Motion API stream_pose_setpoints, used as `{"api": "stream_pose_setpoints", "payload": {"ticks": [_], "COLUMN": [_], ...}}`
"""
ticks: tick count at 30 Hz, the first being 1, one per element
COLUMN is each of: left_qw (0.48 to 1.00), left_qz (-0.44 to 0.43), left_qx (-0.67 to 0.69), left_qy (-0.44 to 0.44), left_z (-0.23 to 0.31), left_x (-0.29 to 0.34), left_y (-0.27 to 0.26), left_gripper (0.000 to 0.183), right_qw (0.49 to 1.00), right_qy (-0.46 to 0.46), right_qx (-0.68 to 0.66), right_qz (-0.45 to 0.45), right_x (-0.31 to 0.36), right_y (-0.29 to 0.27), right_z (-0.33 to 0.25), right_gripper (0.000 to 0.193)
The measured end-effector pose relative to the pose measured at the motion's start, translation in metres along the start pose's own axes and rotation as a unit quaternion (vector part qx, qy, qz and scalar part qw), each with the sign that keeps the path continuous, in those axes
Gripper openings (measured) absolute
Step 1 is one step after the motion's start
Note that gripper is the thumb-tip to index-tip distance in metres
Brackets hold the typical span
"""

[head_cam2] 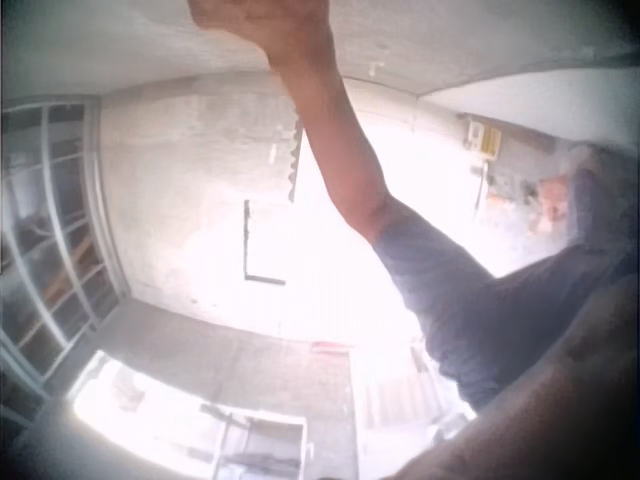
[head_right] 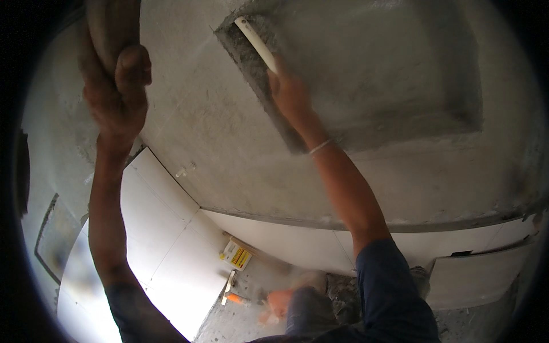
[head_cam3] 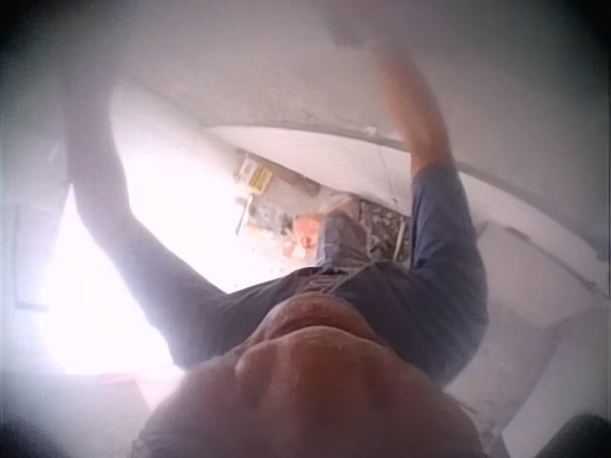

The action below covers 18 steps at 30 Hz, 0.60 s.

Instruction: The person uses a hammer and a chisel to chip away at a rectangular section of a concrete wall. They repeatedly strike the chisel to remove material and create a recessed area. Another person is visible in the background working on the floor.

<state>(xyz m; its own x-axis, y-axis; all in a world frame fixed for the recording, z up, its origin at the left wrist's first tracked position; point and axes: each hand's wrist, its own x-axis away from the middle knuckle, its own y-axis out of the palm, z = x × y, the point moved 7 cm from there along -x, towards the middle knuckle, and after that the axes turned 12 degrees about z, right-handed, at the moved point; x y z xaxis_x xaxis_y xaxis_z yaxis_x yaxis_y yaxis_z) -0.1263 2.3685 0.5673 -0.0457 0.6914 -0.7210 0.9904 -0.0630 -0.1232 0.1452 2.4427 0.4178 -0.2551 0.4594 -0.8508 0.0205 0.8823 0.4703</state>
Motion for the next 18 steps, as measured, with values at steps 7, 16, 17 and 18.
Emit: {"api": "stream_pose_setpoints", "payload": {"ticks": [7, 16, 17, 18], "left_qw": [0.916, 0.991, 0.974, 0.947], "left_qz": [-0.288, -0.074, -0.149, -0.219], "left_qx": [-0.265, -0.102, -0.158, -0.212], "left_qy": [-0.093, -0.038, -0.07, -0.098], "left_z": [-0.043, -0.027, -0.045, -0.056], "left_x": [0.047, 0.04, 0.056, 0.066], "left_y": [0.042, 0.027, 0.036, 0.046], "left_gripper": [0.057, 0.055, 0.055, 0.055], "right_qw": [1.0, 0.998, 0.998, 0.999], "right_qy": [-0.007, 0.049, 0.045, 0.037], "right_qx": [0.011, 0.012, 0.016, 0.021], "right_qz": [-0.014, -0.032, -0.031, -0.027], "right_x": [-0.003, 0.001, 0.0, -0.003], "right_y": [-0.003, 0.001, 0.001, 0.001], "right_z": [0.0, -0.003, -0.003, -0.002], "right_gripper": [0.041, 0.039, 0.039, 0.039]}}
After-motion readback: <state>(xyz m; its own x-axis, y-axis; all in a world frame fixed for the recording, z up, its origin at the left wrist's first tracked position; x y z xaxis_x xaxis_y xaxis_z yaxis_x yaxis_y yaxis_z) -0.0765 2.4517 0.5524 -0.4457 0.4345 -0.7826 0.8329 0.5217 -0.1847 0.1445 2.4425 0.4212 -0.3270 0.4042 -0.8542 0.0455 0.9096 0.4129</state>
